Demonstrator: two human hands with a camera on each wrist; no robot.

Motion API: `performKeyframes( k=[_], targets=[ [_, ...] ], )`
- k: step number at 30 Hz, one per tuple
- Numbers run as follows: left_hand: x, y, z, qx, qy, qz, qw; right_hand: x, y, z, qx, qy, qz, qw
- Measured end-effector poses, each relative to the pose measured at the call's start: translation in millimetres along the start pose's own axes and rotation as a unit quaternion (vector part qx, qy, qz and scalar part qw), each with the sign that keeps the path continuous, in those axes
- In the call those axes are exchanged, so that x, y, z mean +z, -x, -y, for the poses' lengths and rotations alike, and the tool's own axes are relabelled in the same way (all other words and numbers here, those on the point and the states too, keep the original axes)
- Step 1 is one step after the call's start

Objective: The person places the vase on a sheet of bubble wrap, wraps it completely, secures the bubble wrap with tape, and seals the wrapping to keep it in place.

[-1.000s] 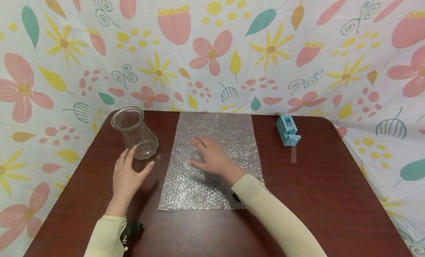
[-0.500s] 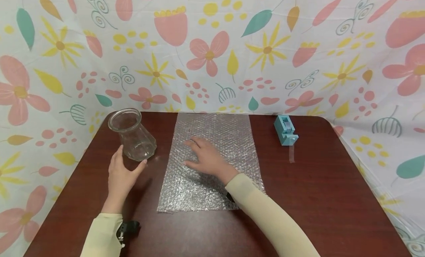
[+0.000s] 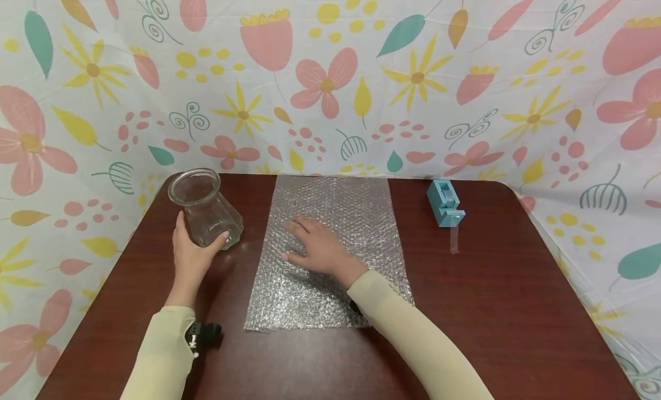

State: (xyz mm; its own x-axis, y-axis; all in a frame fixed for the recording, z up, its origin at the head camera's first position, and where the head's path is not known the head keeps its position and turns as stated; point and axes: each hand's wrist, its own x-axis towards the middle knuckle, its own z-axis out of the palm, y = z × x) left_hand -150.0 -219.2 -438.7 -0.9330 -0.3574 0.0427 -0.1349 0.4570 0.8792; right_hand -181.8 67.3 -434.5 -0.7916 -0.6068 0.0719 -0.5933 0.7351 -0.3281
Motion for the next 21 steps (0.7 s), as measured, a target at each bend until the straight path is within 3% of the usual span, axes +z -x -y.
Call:
performKeyframes(
  k=[10,21],
  targets=[
    [13.3,-22.0,9.3,-0.019,0.070,-0.036,0.9967,2,2.8,-1,-0.002,0.014,0.011,0.9998],
    [26.2,-27.2,17.1,-0.017,0.107,-0.034,0.9935,-1,5.9,-4,0.002,-0.008,0.022,0.9997]
  ],
)
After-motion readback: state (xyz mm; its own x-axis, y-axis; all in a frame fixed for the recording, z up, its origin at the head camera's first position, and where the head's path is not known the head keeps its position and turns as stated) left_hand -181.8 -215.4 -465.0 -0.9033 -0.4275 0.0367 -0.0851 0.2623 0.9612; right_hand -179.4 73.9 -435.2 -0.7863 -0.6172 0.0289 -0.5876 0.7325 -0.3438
